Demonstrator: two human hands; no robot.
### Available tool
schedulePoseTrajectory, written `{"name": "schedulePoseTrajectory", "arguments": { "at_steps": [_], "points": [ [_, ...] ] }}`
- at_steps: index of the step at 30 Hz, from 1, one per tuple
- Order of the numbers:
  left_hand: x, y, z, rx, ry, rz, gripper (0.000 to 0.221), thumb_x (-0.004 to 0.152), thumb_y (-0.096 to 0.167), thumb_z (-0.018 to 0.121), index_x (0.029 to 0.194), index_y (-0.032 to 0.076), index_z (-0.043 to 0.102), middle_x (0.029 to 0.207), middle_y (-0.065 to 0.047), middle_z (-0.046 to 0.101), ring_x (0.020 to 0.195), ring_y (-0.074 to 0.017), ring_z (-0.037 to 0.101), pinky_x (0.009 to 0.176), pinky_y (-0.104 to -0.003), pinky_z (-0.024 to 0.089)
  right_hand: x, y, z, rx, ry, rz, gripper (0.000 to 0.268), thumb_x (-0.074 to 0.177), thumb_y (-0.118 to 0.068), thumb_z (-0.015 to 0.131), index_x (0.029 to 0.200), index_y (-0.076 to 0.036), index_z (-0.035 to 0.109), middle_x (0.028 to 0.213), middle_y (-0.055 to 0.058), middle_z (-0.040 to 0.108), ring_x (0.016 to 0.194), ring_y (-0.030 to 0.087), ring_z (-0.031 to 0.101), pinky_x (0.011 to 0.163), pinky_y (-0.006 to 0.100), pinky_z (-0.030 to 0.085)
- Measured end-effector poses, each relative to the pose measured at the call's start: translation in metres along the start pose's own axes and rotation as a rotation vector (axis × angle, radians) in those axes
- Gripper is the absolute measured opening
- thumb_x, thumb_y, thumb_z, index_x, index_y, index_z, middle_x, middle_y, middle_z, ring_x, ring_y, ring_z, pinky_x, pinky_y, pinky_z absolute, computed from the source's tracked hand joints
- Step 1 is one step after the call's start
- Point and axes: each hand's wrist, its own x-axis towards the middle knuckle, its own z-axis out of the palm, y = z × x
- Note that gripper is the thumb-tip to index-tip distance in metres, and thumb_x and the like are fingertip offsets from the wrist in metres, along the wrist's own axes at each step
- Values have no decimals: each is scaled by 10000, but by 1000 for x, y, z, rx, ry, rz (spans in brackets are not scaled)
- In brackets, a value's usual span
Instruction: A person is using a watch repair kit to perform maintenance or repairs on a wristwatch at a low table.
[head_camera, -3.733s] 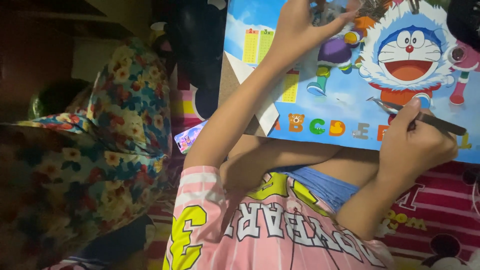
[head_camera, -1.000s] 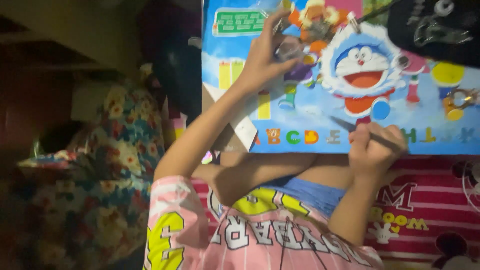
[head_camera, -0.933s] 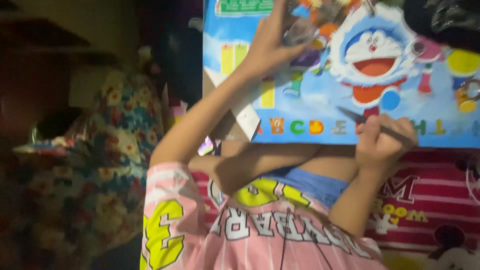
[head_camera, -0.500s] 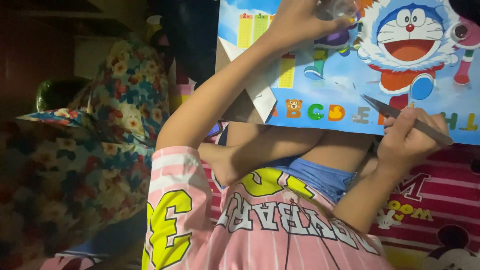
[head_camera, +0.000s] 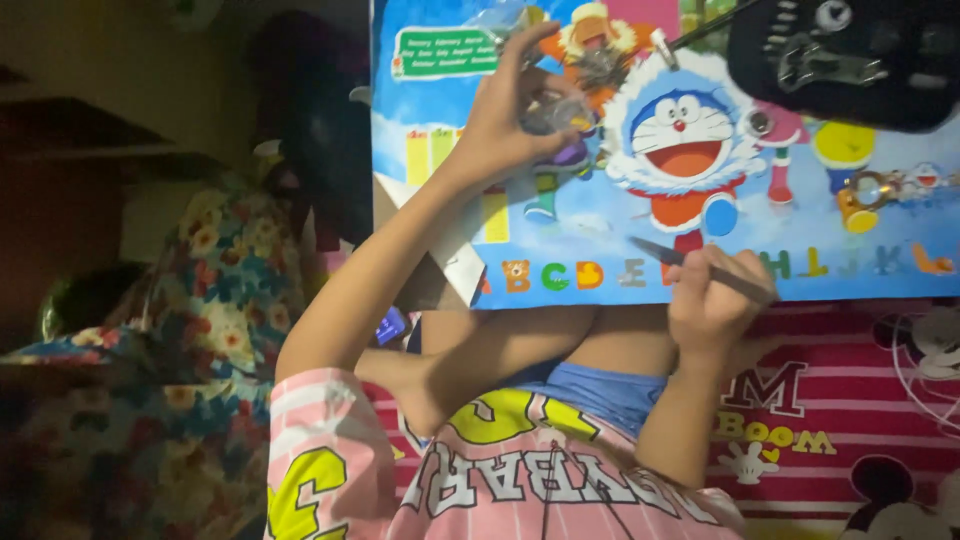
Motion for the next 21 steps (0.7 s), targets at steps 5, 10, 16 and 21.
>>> {"name": "schedulePoseTrajectory", "arguments": {
  "at_steps": [5,10,16,21],
  "points": [
    [-1,10,-1,-91,26,-55,863,906,66,869,1508,245,277,1119,-101,785,904,-189,800,758,-262,652,6,-3,5,9,-42,9,652,1171,-313,332,620,-85,596,640,-7,644,568,253,484,634,384,356],
    [-5,18,-2,-168,120,-72,849,949,48,822,1549,248,256,1126,-102,730,1049,-197,722,884,-305,552,11,5,11,20,-15,-169,557,1118,-353,427,664,-88,610,566,41,473,517,286,340,586,411,300],
    [-2,23,-4,-137,83,-90,856,944,118,837,1546,252,243,1145,-92,734,1160,-211,728,1026,-343,583,20,-5,6,78,-26,-188,536,1085,-317,502,641,-22,557,538,43,455,474,213,335,563,366,301],
    [0,22,-1,-101,77,-140,889,864,84,854,1538,203,288,1133,-90,760,923,-184,678,830,-317,477,29,-2,1,158,-62,-180,514,1061,-314,574,600,-92,532,486,7,402,430,218,363,543,308,333]
  ]
}}
